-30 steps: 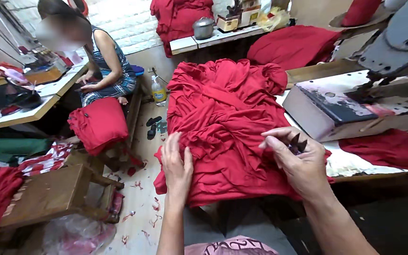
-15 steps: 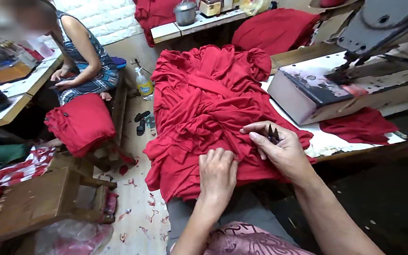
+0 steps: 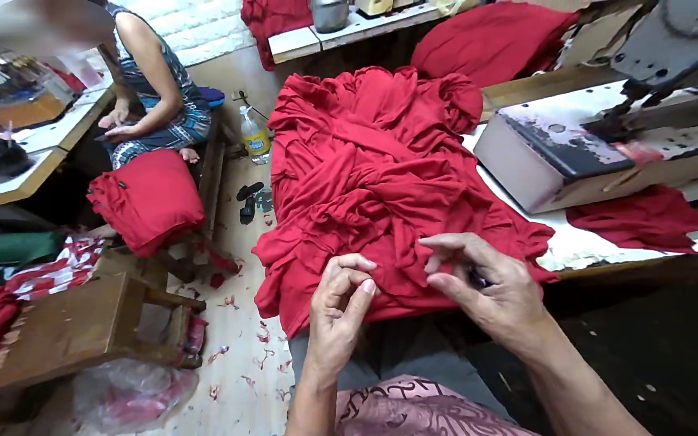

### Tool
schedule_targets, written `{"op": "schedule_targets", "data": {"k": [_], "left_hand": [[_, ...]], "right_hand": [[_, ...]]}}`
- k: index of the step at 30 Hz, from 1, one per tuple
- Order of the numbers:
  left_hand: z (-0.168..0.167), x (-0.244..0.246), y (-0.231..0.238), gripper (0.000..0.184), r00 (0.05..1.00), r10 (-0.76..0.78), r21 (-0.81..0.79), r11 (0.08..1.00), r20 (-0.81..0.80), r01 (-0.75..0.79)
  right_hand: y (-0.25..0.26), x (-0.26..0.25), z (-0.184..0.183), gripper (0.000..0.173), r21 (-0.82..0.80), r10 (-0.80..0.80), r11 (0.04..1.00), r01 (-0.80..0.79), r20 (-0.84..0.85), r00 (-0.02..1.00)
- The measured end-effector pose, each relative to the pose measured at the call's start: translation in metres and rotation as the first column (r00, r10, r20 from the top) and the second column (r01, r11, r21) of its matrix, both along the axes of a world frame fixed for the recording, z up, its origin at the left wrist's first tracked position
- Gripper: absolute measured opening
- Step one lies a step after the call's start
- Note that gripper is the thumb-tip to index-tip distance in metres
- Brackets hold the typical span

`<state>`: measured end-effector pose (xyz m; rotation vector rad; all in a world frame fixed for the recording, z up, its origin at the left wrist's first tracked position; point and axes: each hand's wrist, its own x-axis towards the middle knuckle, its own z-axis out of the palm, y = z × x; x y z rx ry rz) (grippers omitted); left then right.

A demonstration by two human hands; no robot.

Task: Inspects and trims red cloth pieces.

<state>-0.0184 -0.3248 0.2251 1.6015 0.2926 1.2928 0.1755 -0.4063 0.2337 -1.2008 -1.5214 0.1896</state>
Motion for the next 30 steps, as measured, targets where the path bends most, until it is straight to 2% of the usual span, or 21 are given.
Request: {"op": "schedule_targets", "data": {"k": [1, 3, 4, 6, 8, 9, 10, 11, 12, 13, 15, 17, 18, 19, 21, 23, 24, 26, 30], "left_hand": [[-0.001, 0.000, 0.001, 0.021, 0.994, -0.073, -0.043, 0.996, 0.079, 0.076], [0.001, 0.001, -0.001, 0.021, 0.961, -0.176, -0.135, 0.969, 0.213, 0.207], [0.002, 0.001, -0.002, 0.023, 0.955, -0.181, -0.163, 0.961, 0.234, 0.222], [0.003, -0.001, -0.006, 0.025, 0.981, -0.090, -0.181, 0.976, 0.173, 0.122], [0.009, -0.001, -0.009, 0.012, 0.995, 0.094, -0.133, 0.987, -0.017, -0.095], [0.012, -0.001, -0.010, 0.005, 0.974, 0.180, -0.076, 0.979, -0.137, -0.191], [0.014, -0.001, -0.011, 0.016, 0.934, 0.252, 0.007, 0.966, -0.253, -0.259], [0.015, -0.001, -0.011, 0.025, 0.879, 0.321, 0.114, 0.947, -0.352, -0.300], [0.015, 0.000, -0.011, 0.026, 0.819, 0.387, 0.231, 0.921, -0.424, -0.315], [0.015, 0.001, -0.011, 0.021, 0.768, 0.441, 0.335, 0.890, -0.465, -0.308], [0.015, 0.003, -0.009, 0.015, 0.756, 0.469, 0.426, 0.861, -0.457, -0.276], [0.017, 0.001, -0.008, 0.015, 0.805, 0.441, 0.411, 0.870, -0.398, -0.273], [0.018, -0.002, -0.008, 0.016, 0.835, 0.404, 0.382, 0.887, -0.374, -0.258], [0.019, -0.004, -0.010, 0.016, 0.857, 0.367, 0.356, 0.904, -0.362, -0.237], [0.018, -0.007, -0.015, 0.016, 0.870, 0.337, 0.348, 0.914, -0.359, -0.210], [0.015, -0.005, -0.019, 0.015, 0.868, 0.339, 0.372, 0.907, -0.362, -0.199], [0.013, -0.003, -0.021, 0.014, 0.867, 0.349, 0.384, 0.900, -0.357, -0.205], [0.009, -0.001, -0.023, 0.013, 0.866, 0.368, 0.393, 0.892, -0.340, -0.225], [0.009, -0.001, -0.024, 0.013, 0.858, 0.398, 0.404, 0.878, -0.324, -0.255]], "right_hand": [[-0.001, -0.003, 0.001, 0.039, -0.021, -0.007, 1.000, 0.007, 0.044, 0.999], [0.000, -0.007, 0.000, 0.042, -0.027, -0.112, 0.992, 0.120, 0.206, 0.972], [0.002, -0.008, -0.003, 0.037, -0.011, -0.169, 0.983, 0.181, 0.296, 0.940], [0.008, -0.008, -0.012, 0.022, 0.024, -0.237, 0.969, 0.246, 0.360, 0.902], [0.010, -0.009, -0.014, 0.019, 0.021, -0.220, 0.975, 0.223, 0.261, 0.940], [0.010, -0.010, -0.012, 0.018, 0.009, -0.156, 0.988, 0.157, 0.148, 0.977], [0.009, -0.011, -0.008, 0.016, 0.003, -0.069, 0.998, 0.069, 0.003, 0.998], [0.007, -0.013, -0.004, 0.011, 0.007, 0.016, 1.000, -0.016, -0.140, 0.990], [0.006, -0.014, -0.001, 0.008, 0.017, 0.078, 0.997, -0.076, -0.259, 0.963], [0.005, -0.014, 0.002, 0.007, 0.031, 0.116, 0.993, -0.112, -0.336, 0.935], [0.002, -0.010, 0.004, 0.007, 0.048, 0.124, 0.992, -0.115, -0.388, 0.913], [-0.002, -0.002, 0.003, 0.006, 0.013, 0.043, 0.999, -0.042, -0.310, 0.950], [-0.004, 0.003, 0.001, 0.007, -0.030, -0.027, 0.999, 0.021, -0.207, 0.978], [-0.007, 0.009, -0.003, 0.013, -0.086, -0.100, 0.992, 0.095, -0.061, 0.993], [-0.012, 0.014, -0.006, 0.032, -0.202, -0.204, 0.949, 0.241, 0.190, 0.960], [-0.016, 0.010, -0.004, 0.053, -0.207, -0.243, 0.931, 0.302, 0.268, 0.932], [-0.017, 0.006, -0.002, 0.054, -0.162, -0.262, 0.934, 0.317, 0.292, 0.920], [-0.018, 0.000, 0.002, 0.044, -0.046, -0.290, 0.946, 0.321, 0.326, 0.900], [-0.012, -0.008, 0.007, 0.028, 0.119, -0.235, 0.972, 0.204, 0.404, 0.884]]}}
